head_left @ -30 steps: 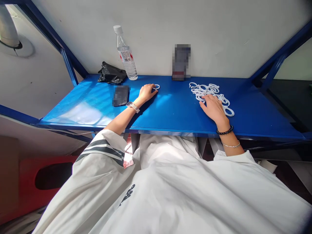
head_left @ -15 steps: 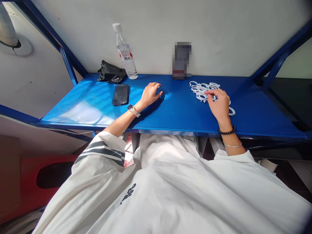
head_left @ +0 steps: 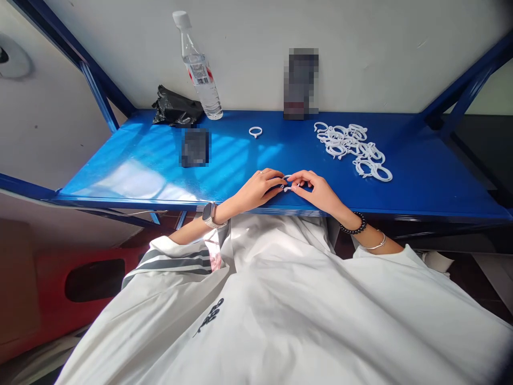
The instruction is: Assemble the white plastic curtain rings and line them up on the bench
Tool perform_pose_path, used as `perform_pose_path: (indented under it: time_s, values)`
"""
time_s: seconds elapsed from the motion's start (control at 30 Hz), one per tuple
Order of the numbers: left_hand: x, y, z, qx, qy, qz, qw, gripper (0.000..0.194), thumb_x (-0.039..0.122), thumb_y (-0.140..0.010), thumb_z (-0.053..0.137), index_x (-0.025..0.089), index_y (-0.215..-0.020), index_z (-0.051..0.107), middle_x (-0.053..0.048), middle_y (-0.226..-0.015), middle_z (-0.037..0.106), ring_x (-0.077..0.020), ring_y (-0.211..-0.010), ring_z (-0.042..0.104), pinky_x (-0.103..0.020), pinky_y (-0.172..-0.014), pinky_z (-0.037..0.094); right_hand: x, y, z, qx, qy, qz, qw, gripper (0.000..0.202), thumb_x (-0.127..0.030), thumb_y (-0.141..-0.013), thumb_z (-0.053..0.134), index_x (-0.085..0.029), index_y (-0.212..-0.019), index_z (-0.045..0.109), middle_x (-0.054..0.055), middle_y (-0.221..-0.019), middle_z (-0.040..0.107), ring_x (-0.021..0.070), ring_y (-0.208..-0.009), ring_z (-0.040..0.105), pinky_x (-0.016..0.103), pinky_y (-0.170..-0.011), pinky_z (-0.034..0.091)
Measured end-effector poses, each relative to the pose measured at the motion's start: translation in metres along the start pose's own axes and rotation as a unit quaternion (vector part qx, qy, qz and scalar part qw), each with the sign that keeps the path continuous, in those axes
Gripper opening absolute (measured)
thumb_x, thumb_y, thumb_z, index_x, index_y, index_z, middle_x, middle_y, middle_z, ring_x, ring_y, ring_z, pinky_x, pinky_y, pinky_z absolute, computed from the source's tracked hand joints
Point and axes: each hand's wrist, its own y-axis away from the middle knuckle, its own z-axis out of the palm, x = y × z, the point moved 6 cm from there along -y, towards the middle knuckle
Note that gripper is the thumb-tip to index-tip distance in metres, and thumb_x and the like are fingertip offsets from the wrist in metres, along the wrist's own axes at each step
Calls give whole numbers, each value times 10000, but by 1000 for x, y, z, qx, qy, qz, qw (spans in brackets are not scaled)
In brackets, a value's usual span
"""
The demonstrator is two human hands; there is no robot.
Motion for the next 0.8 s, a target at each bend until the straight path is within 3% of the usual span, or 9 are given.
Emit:
perform_pose_path:
  time_s: [0.3, 0.47, 0.8]
  values:
    - [5, -1, -2, -13, 8, 32, 999, 343, 425, -1042, 449, 178, -1078, 685, -138, -1131, 629, -247, -1002, 575, -373, -877, 464, -7, -2, 2, -48, 43, -49, 997, 62, -298, -878, 657, -237, -885, 652, 50, -874, 692, 246, -861, 566, 389, -785, 460]
    - [7, -1, 0, -24, 11, 50, 998, 306, 383, -1046, 456, 170, -1051, 677, -105, -975, 636, -224, -875, 552, -353, -791, 415, -8, -2, 5, -71, 61, -72, 993, 78, -289, -927, 603, -229, -883, 627, 55, -910, 675, 244, -877, 563, 406, -843, 434]
    - [8, -1, -2, -25, 4, 68, 997, 295, 286, -1054, 418, 173, -1090, 688, -103, -972, 651, -218, -853, 542, -354, -772, 397, -11, -1, 5, -86, 73, -96, 989, 102, -260, -972, 541, -229, -898, 604, 65, -952, 637, 243, -891, 543, 417, -869, 424]
